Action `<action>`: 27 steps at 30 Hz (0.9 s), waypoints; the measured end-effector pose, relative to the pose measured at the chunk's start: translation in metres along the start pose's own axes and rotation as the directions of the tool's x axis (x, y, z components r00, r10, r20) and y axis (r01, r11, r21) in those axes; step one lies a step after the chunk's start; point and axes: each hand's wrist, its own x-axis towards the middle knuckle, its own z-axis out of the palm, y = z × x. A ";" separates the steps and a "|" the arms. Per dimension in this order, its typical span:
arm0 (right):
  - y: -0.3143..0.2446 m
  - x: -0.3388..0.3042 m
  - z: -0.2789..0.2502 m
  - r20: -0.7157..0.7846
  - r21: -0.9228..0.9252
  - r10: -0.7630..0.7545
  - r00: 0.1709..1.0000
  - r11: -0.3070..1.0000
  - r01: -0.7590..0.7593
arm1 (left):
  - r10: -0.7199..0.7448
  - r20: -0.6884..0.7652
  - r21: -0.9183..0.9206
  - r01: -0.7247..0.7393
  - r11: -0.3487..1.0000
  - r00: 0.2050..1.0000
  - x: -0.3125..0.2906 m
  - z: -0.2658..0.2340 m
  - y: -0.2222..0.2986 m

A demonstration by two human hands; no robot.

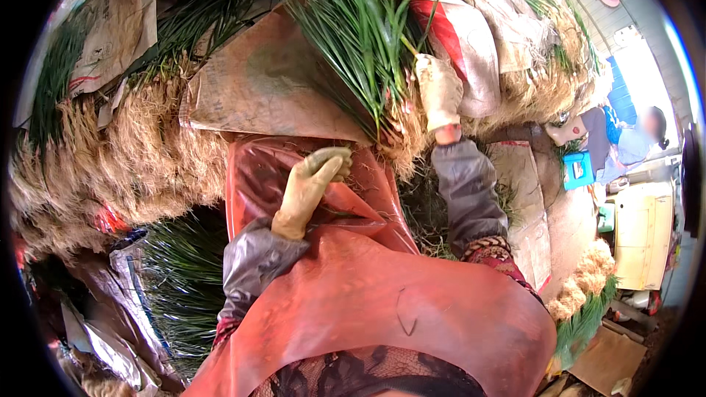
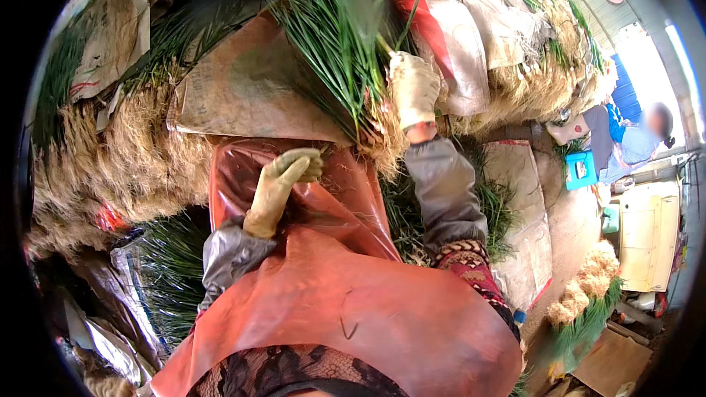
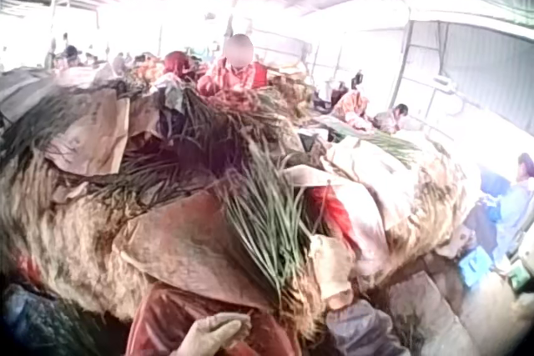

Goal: The person gathers green onions, cleans the roots by hand, and organizes them into bunches at a processing facility.

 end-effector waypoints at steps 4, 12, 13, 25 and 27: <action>-0.086 -0.059 -0.052 0.049 0.202 -0.591 0.805 0.796 0.571 | -0.203 0.090 -0.228 0.218 0.949 0.975 0.046 0.022 0.012; -0.085 -0.080 -0.059 0.684 0.701 -0.110 0.721 0.375 -0.607 | -0.087 0.339 -0.508 0.260 0.821 0.937 0.027 0.006 0.011; -0.088 -0.081 -0.048 0.742 0.670 -0.206 0.638 0.181 -0.720 | -0.127 0.390 -0.509 0.329 0.796 0.912 0.030 0.007 0.000; -0.030 -0.092 0.026 0.499 -0.211 -0.136 0.856 0.939 0.272 | -0.207 0.314 -0.365 0.319 0.875 0.927 0.016 -0.027 0.009; -0.037 -0.084 -0.006 0.575 0.143 -0.029 0.818 0.988 -0.065 | -0.254 0.291 -0.292 0.338 0.895 0.922 0.016 -0.029 -0.004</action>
